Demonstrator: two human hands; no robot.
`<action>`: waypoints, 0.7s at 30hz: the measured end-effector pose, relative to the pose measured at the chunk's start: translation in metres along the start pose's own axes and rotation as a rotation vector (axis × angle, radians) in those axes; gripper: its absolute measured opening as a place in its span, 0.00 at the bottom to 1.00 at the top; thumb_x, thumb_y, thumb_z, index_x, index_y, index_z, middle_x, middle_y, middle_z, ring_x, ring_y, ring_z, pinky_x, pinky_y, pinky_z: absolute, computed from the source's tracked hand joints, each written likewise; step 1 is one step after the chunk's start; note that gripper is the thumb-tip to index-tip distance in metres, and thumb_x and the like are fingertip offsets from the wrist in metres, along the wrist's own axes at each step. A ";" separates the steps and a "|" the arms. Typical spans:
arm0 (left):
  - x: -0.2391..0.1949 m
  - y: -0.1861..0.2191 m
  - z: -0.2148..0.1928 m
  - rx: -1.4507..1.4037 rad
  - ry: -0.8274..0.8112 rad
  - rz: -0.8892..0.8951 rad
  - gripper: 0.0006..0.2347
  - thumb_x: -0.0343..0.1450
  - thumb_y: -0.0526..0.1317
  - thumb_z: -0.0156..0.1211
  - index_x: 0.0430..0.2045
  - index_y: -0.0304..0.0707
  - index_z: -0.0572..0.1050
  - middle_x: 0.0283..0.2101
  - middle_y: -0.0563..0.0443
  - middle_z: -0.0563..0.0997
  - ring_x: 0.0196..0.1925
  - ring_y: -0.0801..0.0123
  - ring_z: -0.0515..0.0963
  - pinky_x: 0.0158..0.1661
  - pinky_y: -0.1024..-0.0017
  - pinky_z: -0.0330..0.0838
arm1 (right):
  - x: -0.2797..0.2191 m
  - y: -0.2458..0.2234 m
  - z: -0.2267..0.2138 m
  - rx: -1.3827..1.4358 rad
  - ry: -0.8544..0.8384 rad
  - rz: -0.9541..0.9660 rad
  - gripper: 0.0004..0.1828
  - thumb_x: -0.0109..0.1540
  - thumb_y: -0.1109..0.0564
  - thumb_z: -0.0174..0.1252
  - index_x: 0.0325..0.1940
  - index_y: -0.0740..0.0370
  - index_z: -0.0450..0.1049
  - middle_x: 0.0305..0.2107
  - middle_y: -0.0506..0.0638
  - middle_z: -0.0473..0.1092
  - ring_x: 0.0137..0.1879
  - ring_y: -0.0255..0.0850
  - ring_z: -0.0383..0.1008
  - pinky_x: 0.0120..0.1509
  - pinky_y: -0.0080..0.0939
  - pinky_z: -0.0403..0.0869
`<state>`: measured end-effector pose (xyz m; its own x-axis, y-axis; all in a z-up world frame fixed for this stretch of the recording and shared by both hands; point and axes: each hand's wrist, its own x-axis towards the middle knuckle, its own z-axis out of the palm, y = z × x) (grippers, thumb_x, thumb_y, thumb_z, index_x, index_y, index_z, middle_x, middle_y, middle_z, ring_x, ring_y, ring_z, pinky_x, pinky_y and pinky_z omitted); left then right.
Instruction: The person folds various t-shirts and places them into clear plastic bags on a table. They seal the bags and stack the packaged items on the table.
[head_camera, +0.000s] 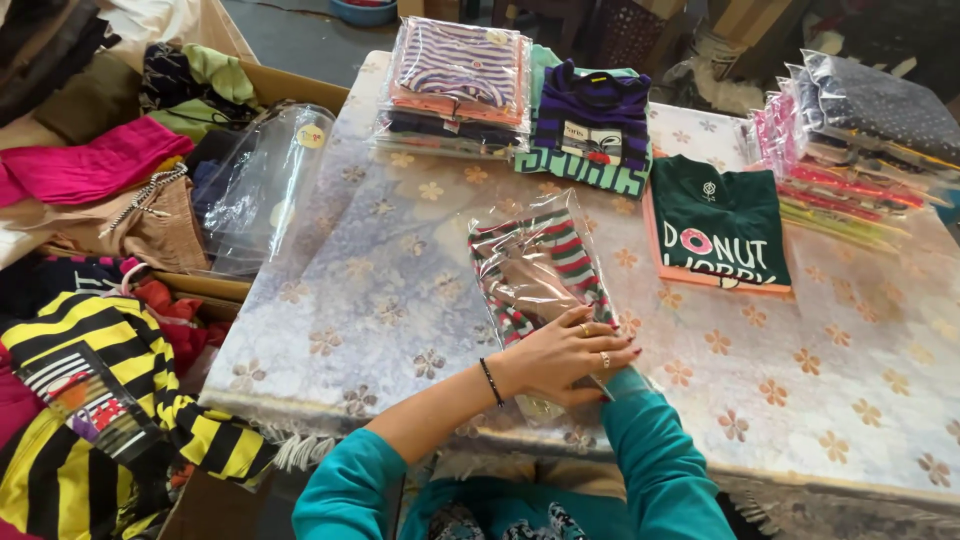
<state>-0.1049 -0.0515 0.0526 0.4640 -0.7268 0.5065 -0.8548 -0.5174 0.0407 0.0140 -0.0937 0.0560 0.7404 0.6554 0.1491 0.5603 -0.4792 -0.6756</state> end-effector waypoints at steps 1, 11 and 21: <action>-0.001 -0.001 0.001 0.001 0.000 -0.002 0.33 0.66 0.58 0.58 0.66 0.45 0.66 0.68 0.47 0.72 0.70 0.59 0.70 0.71 0.44 0.51 | 0.002 0.003 0.002 0.000 -0.002 -0.001 0.39 0.55 0.63 0.48 0.72 0.46 0.66 0.55 0.58 0.75 0.61 0.49 0.76 0.68 0.47 0.72; 0.005 0.011 -0.015 -0.291 0.049 0.085 0.29 0.72 0.59 0.55 0.68 0.51 0.65 0.65 0.48 0.75 0.67 0.59 0.74 0.69 0.52 0.56 | 0.017 0.058 0.020 0.183 0.174 -0.203 0.28 0.61 0.61 0.52 0.67 0.55 0.69 0.59 0.58 0.73 0.68 0.49 0.72 0.74 0.46 0.67; 0.002 0.004 0.014 -0.260 0.033 0.068 0.18 0.78 0.46 0.48 0.64 0.60 0.71 0.63 0.56 0.78 0.68 0.64 0.74 0.75 0.46 0.49 | 0.001 -0.022 0.016 -0.729 -0.004 -0.150 0.33 0.65 0.43 0.50 0.76 0.45 0.60 0.71 0.60 0.56 0.74 0.59 0.55 0.75 0.64 0.52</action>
<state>-0.1048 -0.0613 0.0414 0.3993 -0.7387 0.5430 -0.9167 -0.3314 0.2233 -0.0040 -0.0732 0.0590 0.6357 0.7460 0.1983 0.7608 -0.6490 0.0029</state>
